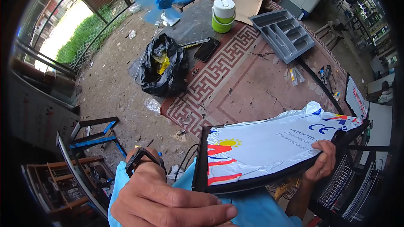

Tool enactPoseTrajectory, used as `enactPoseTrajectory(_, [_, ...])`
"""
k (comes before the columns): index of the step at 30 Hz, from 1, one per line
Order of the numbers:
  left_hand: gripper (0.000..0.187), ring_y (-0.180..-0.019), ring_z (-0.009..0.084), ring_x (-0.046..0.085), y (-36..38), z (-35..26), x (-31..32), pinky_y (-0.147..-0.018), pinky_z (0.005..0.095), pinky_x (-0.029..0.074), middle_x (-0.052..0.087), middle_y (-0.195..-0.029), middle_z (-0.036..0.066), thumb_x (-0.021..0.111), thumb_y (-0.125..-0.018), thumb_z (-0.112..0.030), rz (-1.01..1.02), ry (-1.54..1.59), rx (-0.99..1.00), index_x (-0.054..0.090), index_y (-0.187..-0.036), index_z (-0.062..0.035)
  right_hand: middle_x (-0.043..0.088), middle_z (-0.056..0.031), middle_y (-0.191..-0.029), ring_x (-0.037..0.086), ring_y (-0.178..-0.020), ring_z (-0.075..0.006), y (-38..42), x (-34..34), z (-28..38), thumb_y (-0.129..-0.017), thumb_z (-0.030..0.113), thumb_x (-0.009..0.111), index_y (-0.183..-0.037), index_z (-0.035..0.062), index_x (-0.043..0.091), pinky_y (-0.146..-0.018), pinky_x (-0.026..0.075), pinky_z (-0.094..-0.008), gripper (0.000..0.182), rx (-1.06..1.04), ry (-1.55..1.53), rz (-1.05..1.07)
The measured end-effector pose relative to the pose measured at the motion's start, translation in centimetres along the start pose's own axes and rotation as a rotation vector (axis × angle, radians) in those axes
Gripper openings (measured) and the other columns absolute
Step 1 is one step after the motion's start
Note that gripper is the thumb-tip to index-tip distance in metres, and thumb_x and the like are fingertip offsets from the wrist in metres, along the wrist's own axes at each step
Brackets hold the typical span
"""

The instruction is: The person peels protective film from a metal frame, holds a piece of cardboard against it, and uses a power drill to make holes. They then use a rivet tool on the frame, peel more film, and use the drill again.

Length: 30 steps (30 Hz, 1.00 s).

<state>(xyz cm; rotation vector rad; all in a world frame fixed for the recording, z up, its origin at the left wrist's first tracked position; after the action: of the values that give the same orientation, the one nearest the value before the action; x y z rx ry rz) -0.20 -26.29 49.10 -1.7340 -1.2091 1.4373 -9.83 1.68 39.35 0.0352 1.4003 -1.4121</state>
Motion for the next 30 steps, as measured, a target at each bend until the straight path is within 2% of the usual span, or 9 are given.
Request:
enactPoseTrajectory(5, [0.021, -0.076, 0.0254, 0.066, 0.5, -5.6, 1.4, -0.059, 0.0283, 0.057, 0.064, -0.096, 0.015, 0.065, -0.080, -0.006, -0.102, -0.050, -0.124, 0.063, -0.101, -0.0036, 0.056, -0.0103, -0.063, 0.051, -0.055, -0.0234, -3.6, 2.9, -1.7, -0.091, 0.012, 0.043, -0.092, -0.0062, 0.063, -0.056, 0.040, -0.0346, 0.028, 0.012, -0.027, 0.004])
enactPoseTrajectory(8, [0.020, -0.077, 0.0253, 0.066, 2.0, -9.9, 3.8, -0.059, 0.0289, 0.058, 0.064, -0.095, 0.015, 0.064, -0.081, -0.005, -0.397, -0.235, -0.316, 0.062, -0.101, -0.0028, 0.066, -0.0186, -0.082, 0.063, -0.073, -0.0364, -7.4, 6.0, -2.6, -0.093, 0.025, 0.049, -0.091, 0.0009, 0.067, -0.060, 0.045, -0.0386, 0.030, 0.057, 0.011, -0.008])
enactPoseTrajectory(10, [0.020, -0.076, 0.0251, 0.066, 1.9, -12.6, 5.2, -0.059, 0.0288, 0.058, 0.064, -0.095, 0.015, 0.064, -0.080, -0.003, -0.145, -0.155, -0.193, 0.062, -0.100, -0.0025, 0.065, -0.0183, -0.085, 0.059, -0.081, -0.0414, -9.4, 7.8, -3.6, -0.094, 0.042, 0.044, -0.093, 0.0095, 0.068, -0.069, 0.046, -0.0419, 0.041, 0.079, 0.127, 0.049])
enactPoseTrajectory(12, [0.020, -0.076, 0.0246, 0.066, 2.5, -14.5, 7.3, -0.059, 0.0284, 0.057, 0.064, -0.095, 0.016, 0.065, -0.078, -0.002, -0.135, -0.223, -0.317, 0.061, -0.098, -0.0019, 0.067, -0.0177, -0.085, 0.061, -0.084, -0.0398, -10.5, 9.1, -4.5, -0.092, 0.051, 0.039, -0.098, 0.0113, 0.069, -0.073, 0.047, -0.0436, 0.050, 0.111, 0.132, 0.063])
enactPoseTrajectory(15, [0.018, -0.067, 0.0262, 0.067, 5.3, -16.0, 9.1, -0.060, 0.0304, 0.058, 0.065, -0.088, 0.018, 0.069, -0.076, -0.006, -0.505, -0.521, -0.543, 0.061, -0.090, 0.0019, 0.068, -0.0104, -0.099, 0.062, -0.095, -0.0339, -11.4, 10.2, -5.5, -0.092, 0.054, 0.037, -0.104, 0.0156, 0.069, -0.082, 0.046, -0.0387, 0.051, 0.139, 0.205, 0.138])
enactPoseTrajectory(19, [0.020, -0.080, 0.0175, 0.066, 23.7, -13.0, 11.8, -0.067, 0.0266, 0.052, 0.067, -0.090, 0.011, 0.068, -0.079, -0.003, -0.567, -0.659, -1.349, 0.062, -0.097, 0.0030, 0.068, -0.0103, -0.099, 0.062, -0.095, -0.0339, -11.4, 10.6, -5.4, -0.092, 0.054, 0.036, -0.103, 0.0162, 0.070, -0.081, 0.047, -0.0395, 0.052, 0.101, 0.210, 0.120])
enactPoseTrajectory(22, [0.026, -0.079, 0.0194, 0.065, 46.0, -16.3, 17.0, -0.070, 0.0283, 0.054, 0.064, -0.093, 0.013, 0.055, -0.093, -0.018, -1.395, -0.518, -1.693, 0.050, -0.108, 0.0029, 0.069, -0.0109, -0.095, 0.062, -0.094, -0.0343, -10.7, 9.5, -4.9, -0.093, 0.051, 0.036, -0.100, 0.0144, 0.070, -0.079, 0.046, -0.0389, 0.051, 0.100, 0.215, 0.055])
enactPoseTrajectory(25, [0.030, -0.081, 0.0226, 0.066, 45.3, -13.1, 14.2, -0.073, 0.0306, 0.055, 0.063, -0.096, 0.016, 0.047, -0.097, -0.024, -1.582, -0.607, -1.471, 0.041, -0.113, 0.0000, 0.068, -0.0129, -0.092, 0.062, -0.092, -0.0356, -9.7, 8.6, -4.0, -0.093, 0.050, 0.037, -0.098, 0.0127, 0.070, -0.078, 0.046, -0.0394, 0.050, 0.078, 0.171, 0.092])
enactPoseTrajectory(30, [0.029, -0.082, 0.0237, 0.066, 26.3, 3.2, 1.9, -0.075, 0.0331, 0.054, 0.064, -0.093, 0.019, 0.040, -0.099, -0.028, -1.297, -0.288, -0.853, 0.034, -0.110, -0.0014, 0.067, -0.0174, -0.090, 0.062, -0.089, -0.0363, -10.5, 9.7, -3.7, -0.093, 0.047, 0.040, -0.097, 0.0071, 0.069, -0.077, 0.045, -0.0404, 0.049, 0.093, 0.154, 0.328])
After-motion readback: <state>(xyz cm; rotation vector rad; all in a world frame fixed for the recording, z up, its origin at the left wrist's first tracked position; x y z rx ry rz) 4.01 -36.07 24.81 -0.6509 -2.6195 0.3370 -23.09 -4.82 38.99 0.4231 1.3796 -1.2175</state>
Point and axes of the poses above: each hand's wrist, its own y-axis away from the middle knuckle, its own x-axis out of the palm, z = x × y, the point moved 9 cm from there along -y, towards the middle knuckle
